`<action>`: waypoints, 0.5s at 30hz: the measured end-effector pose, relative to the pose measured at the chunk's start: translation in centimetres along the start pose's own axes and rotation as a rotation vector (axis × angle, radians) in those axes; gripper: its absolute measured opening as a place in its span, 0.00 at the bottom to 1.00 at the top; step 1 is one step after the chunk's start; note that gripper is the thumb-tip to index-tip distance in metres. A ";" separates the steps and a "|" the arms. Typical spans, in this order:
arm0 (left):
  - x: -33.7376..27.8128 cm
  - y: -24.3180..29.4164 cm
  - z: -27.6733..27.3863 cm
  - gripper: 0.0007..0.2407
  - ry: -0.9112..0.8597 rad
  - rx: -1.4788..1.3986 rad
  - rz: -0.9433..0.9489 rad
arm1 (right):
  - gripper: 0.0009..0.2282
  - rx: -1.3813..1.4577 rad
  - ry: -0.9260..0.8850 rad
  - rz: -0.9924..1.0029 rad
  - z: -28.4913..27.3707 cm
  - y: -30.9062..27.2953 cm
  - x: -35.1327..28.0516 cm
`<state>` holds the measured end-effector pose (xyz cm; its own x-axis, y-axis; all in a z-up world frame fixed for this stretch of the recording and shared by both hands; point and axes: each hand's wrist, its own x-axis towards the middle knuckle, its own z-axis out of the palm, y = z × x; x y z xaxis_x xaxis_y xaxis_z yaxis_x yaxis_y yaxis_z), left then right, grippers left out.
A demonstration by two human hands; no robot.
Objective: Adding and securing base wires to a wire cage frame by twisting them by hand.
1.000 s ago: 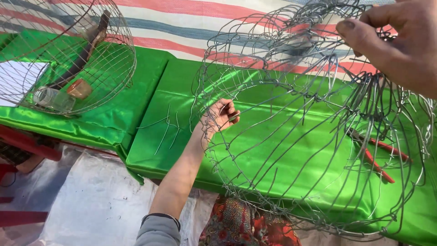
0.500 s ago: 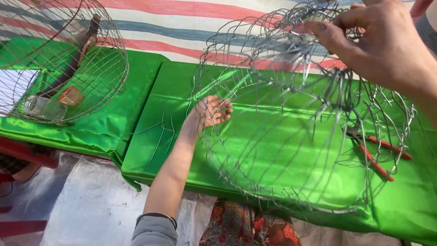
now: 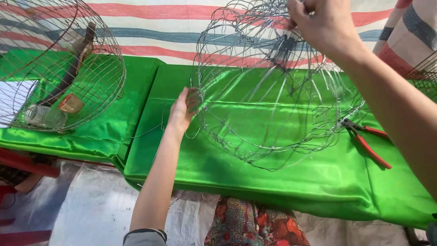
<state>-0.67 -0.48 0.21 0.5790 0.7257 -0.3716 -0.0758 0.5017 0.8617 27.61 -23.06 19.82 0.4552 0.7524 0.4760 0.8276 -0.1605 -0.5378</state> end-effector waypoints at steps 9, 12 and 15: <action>1.1 -1.4 -0.7 0.22 -0.082 0.129 0.025 | 0.21 -0.197 -0.015 0.086 2.8 1.1 0.4; 1.0 -1.4 -0.8 0.23 -0.103 0.129 0.009 | 0.20 -0.139 -0.060 0.161 1.8 0.1 -0.3; 0.8 -1.2 -0.5 0.22 -0.159 0.133 0.031 | 0.21 -0.181 -0.108 0.266 1.6 1.4 -0.5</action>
<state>-0.48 -0.26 -1.35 0.6998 0.6509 -0.2943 0.0061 0.4066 0.9136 28.04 -22.64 17.77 0.6336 0.7308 0.2538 0.7338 -0.4638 -0.4964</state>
